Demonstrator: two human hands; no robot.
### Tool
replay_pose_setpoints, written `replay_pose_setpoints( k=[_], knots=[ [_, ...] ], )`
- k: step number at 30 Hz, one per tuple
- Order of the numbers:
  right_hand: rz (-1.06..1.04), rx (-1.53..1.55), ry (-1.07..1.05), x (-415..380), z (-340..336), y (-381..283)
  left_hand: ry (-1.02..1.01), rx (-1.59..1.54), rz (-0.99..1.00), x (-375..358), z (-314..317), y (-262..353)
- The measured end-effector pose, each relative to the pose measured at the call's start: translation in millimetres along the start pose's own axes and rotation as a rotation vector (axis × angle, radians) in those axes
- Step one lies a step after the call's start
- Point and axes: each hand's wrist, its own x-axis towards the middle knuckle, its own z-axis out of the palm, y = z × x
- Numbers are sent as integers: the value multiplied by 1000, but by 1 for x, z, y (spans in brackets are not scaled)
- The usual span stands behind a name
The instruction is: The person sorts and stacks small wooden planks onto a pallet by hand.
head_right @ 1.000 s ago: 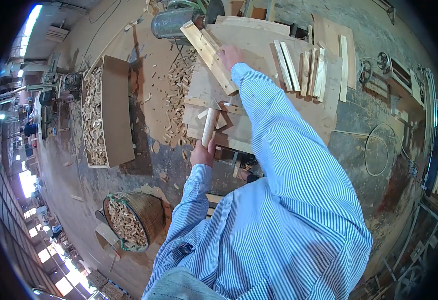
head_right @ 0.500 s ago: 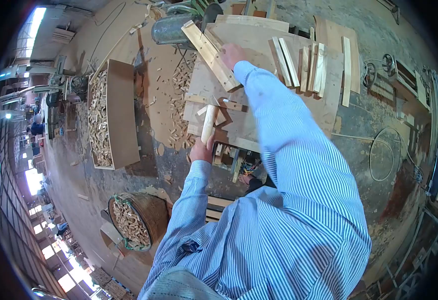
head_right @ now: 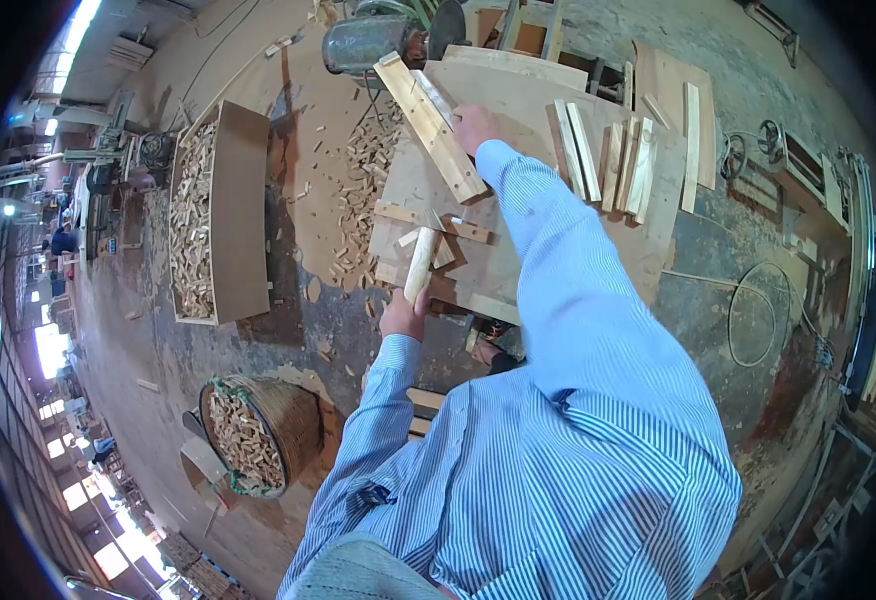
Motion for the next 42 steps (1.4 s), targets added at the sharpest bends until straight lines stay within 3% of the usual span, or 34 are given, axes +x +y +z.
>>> replay_pose_setpoints(
  k=[21, 33, 36, 38, 42],
  knots=[
    [29, -22, -33, 65, 14, -8, -95, -44, -71, 12, -14, 21],
    [-12, -41, -30, 121, -11, 9, -35, -4, -30, 55, -16, 69],
    [45, -70, -24, 124, -19, 10, -14, 18, -12, 58, -14, 71],
    [56, -248, 36, 123, -18, 20, -1, -14, -3, 56, -15, 72],
    [128, -186, 81, 108, -32, 32, 33, 2, 17, 53, -8, 60]
  ],
)
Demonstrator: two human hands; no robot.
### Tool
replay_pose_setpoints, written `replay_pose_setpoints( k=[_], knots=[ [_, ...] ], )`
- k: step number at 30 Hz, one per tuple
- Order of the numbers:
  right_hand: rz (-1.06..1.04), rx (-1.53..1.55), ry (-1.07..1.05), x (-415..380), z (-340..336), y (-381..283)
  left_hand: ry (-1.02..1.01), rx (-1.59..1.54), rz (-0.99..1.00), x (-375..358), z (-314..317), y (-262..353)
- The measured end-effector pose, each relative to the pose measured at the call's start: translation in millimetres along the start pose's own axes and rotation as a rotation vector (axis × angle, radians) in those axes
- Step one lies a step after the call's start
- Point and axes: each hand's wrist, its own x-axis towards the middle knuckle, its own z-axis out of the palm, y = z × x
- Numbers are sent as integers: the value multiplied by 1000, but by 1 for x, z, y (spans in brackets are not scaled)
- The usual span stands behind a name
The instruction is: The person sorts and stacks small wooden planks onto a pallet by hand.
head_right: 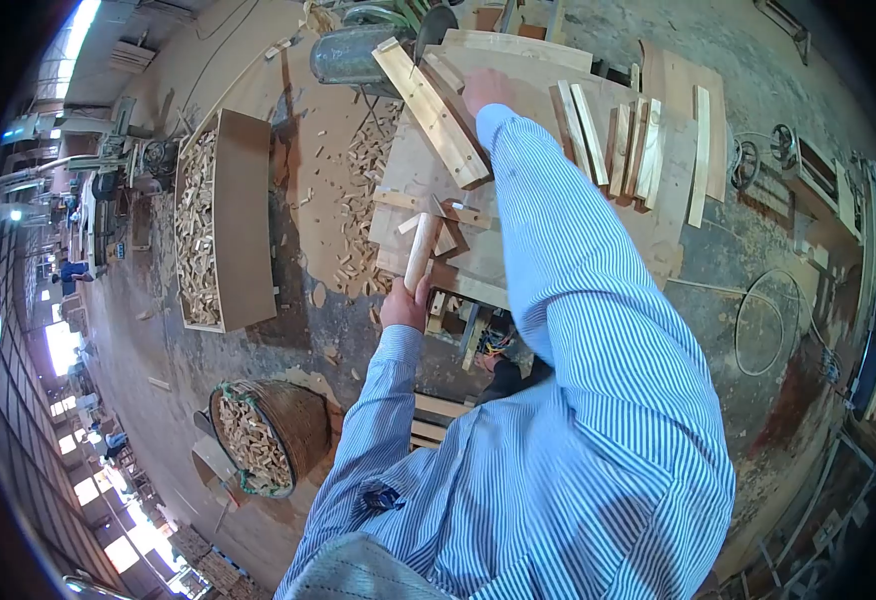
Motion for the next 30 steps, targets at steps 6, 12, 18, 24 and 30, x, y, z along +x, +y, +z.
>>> replay_pose_setpoints(
  k=[6, 12, 18, 24, 30],
  knots=[
    [-226, 97, 224, -41, 2, -8, -8, -15, -12, -21, -3, -17],
    [-163, 70, 73, -72, 25, -28, -67, -34, -50, -43, 0, -44],
    [-144, 51, -22, -71, 54, -43, -66, -40, -28, -61, -3, -58],
    [-4, 172, -117, -51, 59, -63, -115, -24, -76, -63, -3, -64],
    [8, 181, -98, -39, 56, -68, -126, -42, -68, -59, -3, -59]
  ],
)
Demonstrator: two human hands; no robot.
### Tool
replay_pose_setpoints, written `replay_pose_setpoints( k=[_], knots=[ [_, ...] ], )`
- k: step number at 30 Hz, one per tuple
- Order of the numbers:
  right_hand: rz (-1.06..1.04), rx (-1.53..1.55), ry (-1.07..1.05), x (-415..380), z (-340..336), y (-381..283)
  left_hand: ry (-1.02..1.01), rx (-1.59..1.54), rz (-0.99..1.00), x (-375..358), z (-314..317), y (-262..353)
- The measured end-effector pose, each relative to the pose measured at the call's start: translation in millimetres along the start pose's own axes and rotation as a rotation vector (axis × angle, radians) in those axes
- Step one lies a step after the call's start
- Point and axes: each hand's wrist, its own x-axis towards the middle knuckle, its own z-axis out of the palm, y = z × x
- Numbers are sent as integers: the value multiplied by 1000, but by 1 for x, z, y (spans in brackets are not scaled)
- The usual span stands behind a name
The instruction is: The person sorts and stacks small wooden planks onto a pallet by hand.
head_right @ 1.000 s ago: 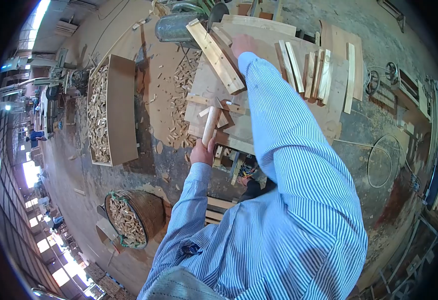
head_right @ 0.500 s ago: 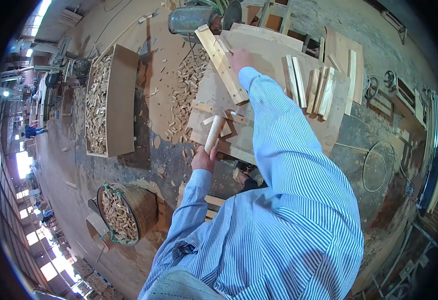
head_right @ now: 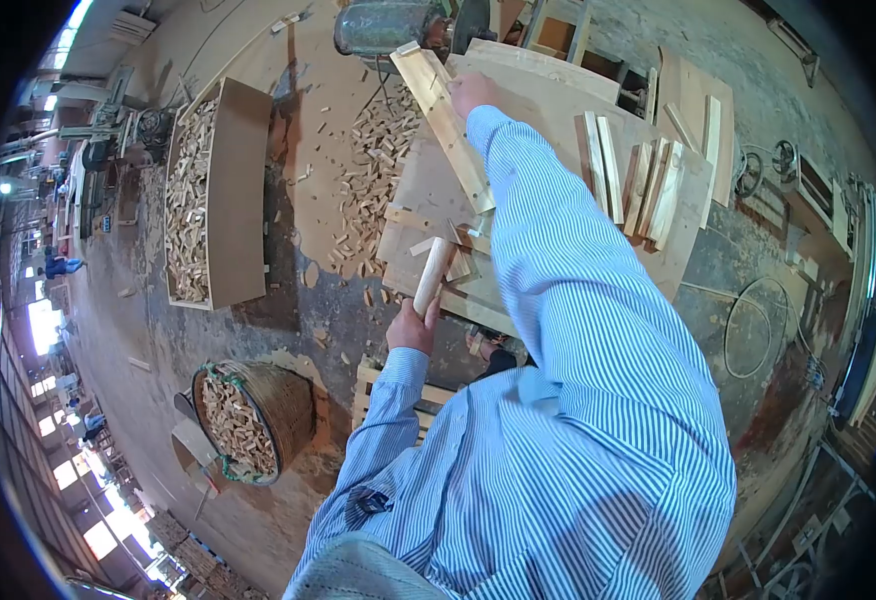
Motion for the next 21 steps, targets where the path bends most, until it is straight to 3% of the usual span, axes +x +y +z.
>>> replay_pose_setpoints(
  k=[17, 21],
  knots=[
    [-158, -193, 94, 95, -9, 25, 48, 25, 11, 56, -3, 64],
    [-154, -89, 99, 101, -13, 31, 39, 25, -11, 61, -5, 72]
  ],
)
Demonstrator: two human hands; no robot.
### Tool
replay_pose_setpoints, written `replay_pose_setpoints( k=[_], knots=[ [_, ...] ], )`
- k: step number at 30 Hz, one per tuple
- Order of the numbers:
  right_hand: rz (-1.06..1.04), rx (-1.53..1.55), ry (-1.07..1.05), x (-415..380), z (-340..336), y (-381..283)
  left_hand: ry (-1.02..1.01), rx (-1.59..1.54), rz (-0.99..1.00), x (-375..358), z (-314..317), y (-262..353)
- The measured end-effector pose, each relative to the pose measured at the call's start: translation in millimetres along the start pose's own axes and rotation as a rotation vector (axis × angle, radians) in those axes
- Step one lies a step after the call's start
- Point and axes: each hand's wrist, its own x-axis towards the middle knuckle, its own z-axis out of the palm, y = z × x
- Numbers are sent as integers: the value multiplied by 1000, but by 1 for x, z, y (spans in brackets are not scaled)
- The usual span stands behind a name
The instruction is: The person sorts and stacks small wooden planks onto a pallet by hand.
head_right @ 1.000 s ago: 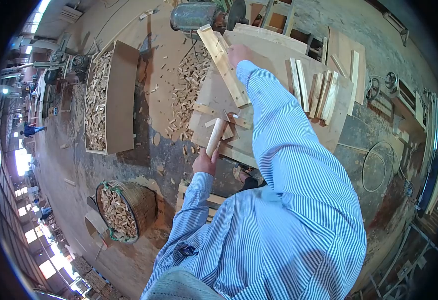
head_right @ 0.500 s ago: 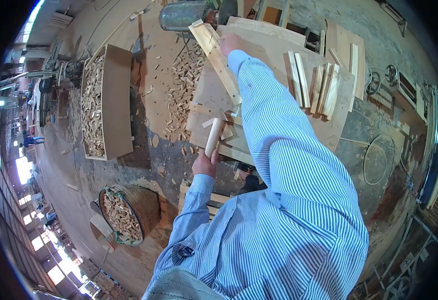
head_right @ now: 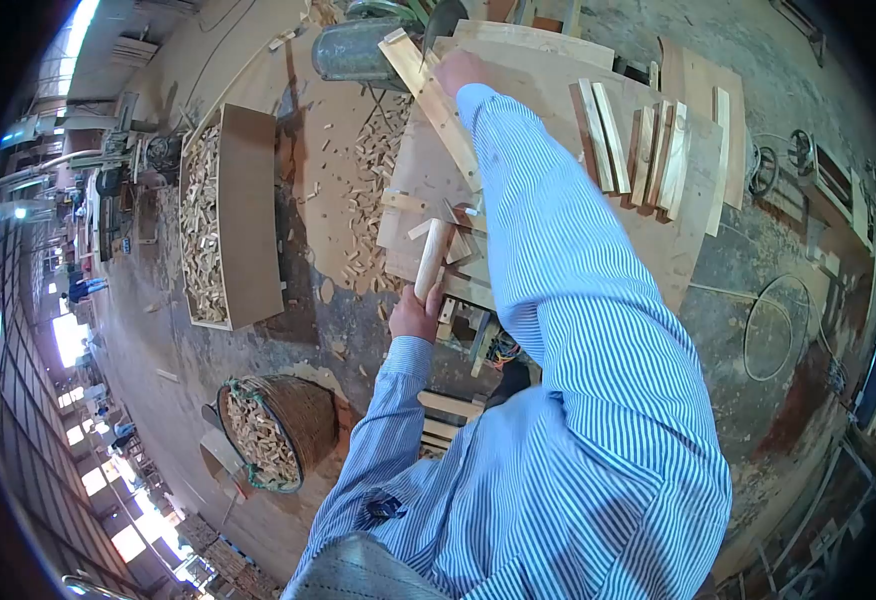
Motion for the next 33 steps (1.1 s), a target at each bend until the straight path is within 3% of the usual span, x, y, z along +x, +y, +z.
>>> replay_pose_setpoints(
  k=[2, 6, 8, 9, 14, 16, 19, 21, 23, 25, 28, 29, 31, 33],
  knots=[
    [-97, -26, 10, -8, -11, 1, 16, 12, 15, 3, 2, 2],
    [-100, -16, -22, -24, -21, 5, 39, -19, 20, -4, 4, -3],
    [13, -29, -71, -47, -36, 2, 41, -8, 50, -4, 9, -14],
    [33, 81, -1, -63, -39, 1, 52, -27, 57, -6, 11, -18],
    [-132, 453, 57, -185, -73, -36, 79, -121, 69, -22, 5, -30],
    [-127, 383, -174, -242, -84, -69, 99, -218, 114, -29, -1, -39],
    [-313, 543, -249, -329, -68, -104, 168, -358, 109, -45, -11, -52],
    [-436, 496, -317, -372, -65, -125, 416, -1056, 103, -45, 9, -73],
    [-498, 467, -368, -409, -67, -143, 513, -1262, 144, -49, 19, -97],
    [-657, 346, -588, -442, -46, -148, 290, -1825, 35, -71, 14, -120],
    [-870, 362, -646, -484, -28, -156, 356, -1709, -140, -112, 23, -158],
    [-823, 313, -783, -493, -33, -164, 369, -1739, -177, -122, 35, -178],
    [-791, 363, -816, -509, -26, -161, 291, -1959, -414, -165, 31, -208],
    [-753, 316, -864, -517, -46, -172, 399, -1985, -530, -193, 74, -258]
  ],
)
